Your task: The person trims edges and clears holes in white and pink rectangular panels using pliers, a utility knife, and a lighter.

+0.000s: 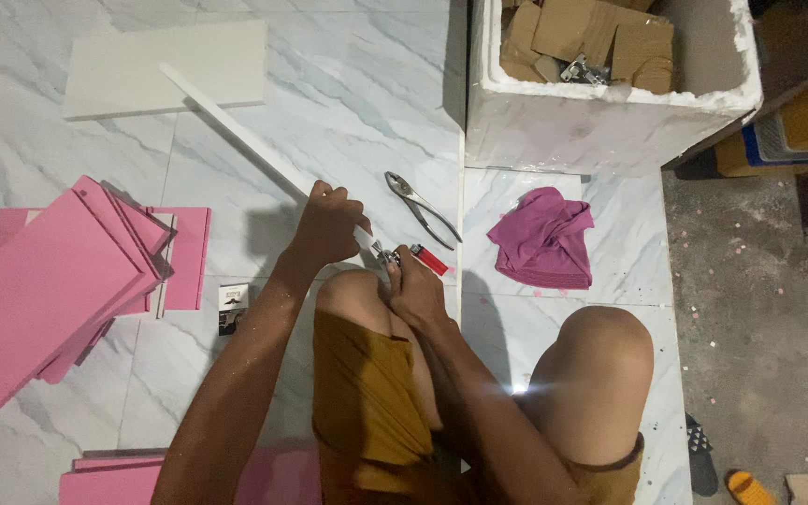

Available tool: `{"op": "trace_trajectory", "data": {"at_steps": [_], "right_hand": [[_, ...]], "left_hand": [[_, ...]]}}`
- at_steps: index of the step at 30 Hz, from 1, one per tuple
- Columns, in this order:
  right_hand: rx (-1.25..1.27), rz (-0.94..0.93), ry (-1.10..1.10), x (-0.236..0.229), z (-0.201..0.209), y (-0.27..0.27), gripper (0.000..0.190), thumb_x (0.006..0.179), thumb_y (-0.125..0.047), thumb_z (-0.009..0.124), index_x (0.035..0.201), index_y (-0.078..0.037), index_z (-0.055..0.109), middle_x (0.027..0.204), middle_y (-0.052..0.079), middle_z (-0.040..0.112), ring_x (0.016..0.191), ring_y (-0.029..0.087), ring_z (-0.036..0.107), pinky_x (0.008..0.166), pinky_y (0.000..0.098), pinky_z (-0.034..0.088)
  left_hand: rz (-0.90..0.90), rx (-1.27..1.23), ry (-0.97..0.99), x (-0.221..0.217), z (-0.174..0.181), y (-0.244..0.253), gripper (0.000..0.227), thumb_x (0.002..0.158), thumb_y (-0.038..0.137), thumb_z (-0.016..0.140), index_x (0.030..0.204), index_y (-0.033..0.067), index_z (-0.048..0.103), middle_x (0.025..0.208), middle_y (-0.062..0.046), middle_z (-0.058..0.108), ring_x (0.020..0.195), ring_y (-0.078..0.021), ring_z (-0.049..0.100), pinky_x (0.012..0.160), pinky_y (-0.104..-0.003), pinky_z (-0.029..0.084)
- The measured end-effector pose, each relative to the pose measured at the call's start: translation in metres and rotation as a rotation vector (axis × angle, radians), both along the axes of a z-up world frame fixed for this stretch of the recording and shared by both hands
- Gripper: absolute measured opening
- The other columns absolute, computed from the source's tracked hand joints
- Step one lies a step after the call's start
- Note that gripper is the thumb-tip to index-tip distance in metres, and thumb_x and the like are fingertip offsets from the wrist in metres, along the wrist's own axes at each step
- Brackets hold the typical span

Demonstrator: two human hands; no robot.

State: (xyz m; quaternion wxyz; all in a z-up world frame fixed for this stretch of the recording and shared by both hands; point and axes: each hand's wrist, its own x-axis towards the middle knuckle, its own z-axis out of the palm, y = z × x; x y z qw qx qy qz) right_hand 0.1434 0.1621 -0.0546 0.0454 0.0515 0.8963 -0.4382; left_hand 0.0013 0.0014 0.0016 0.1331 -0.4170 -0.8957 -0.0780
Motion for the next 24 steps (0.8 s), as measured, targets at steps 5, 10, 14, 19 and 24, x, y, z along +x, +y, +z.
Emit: {"op": "trace_trajectory", "data": {"at_steps": [5,10,14,19,24], "right_hand": [[-0.141,0.064,-0.018,-0.004,0.000,0.001,0.040,0.104,-0.036,0.039,0.131,-0.010,0.053,0.098,0.027,0.072,0.100,0.053,0.068,0.088,0.0654,0.051],[-0.273,0.128,-0.043,0.003,0.010,0.004,0.034,0.104,-0.034,0.041,0.124,-0.011,0.058,0.094,0.028,0.072,0.095,0.052,0.068,0.086,0.0616,0.050],[-0.297,0.172,-0.064,0.007,0.002,0.017,0.037,0.103,-0.043,0.040,0.108,-0.014,0.063,0.079,0.017,0.071,0.078,0.035,0.067,0.080,0.0521,0.052],[-0.278,0.157,-0.033,0.008,-0.053,0.046,0.044,0.103,-0.049,0.050,0.099,-0.008,0.067,0.076,0.023,0.069,0.072,0.034,0.065,0.074,0.0488,0.052],[-0.327,-0.012,-0.261,0.021,-0.061,0.065,0.058,0.093,-0.067,0.063,0.083,-0.010,0.067,0.056,0.010,0.060,0.050,0.021,0.057,0.055,0.0345,0.047]], "left_hand": [[0.016,-0.117,-0.096,-0.007,-0.014,-0.008,0.017,0.054,0.015,0.074,0.065,0.0283,0.072,0.068,0.003,0.067,0.075,-0.0219,0.062,0.089,-0.041,0.044],[0.142,-0.085,-0.142,0.007,-0.003,-0.003,0.025,0.054,0.017,0.077,0.077,0.0153,0.069,0.074,-0.007,0.068,0.084,-0.0275,0.067,0.096,-0.047,0.044],[0.054,0.092,-0.131,0.008,0.001,-0.022,0.036,0.060,0.003,0.074,0.088,0.0255,0.078,0.124,-0.004,0.068,0.132,-0.0316,0.054,0.116,-0.070,0.020],[0.346,0.251,-0.308,0.018,0.009,-0.045,0.039,0.069,0.005,0.073,0.101,0.0276,0.069,0.152,-0.010,0.051,0.147,-0.0386,0.040,0.117,-0.073,0.019],[0.658,0.812,-0.825,0.031,-0.021,-0.080,0.040,0.098,0.020,0.058,0.137,0.0301,0.060,0.129,-0.016,0.062,0.124,-0.0457,0.061,0.104,-0.062,0.046]]}}
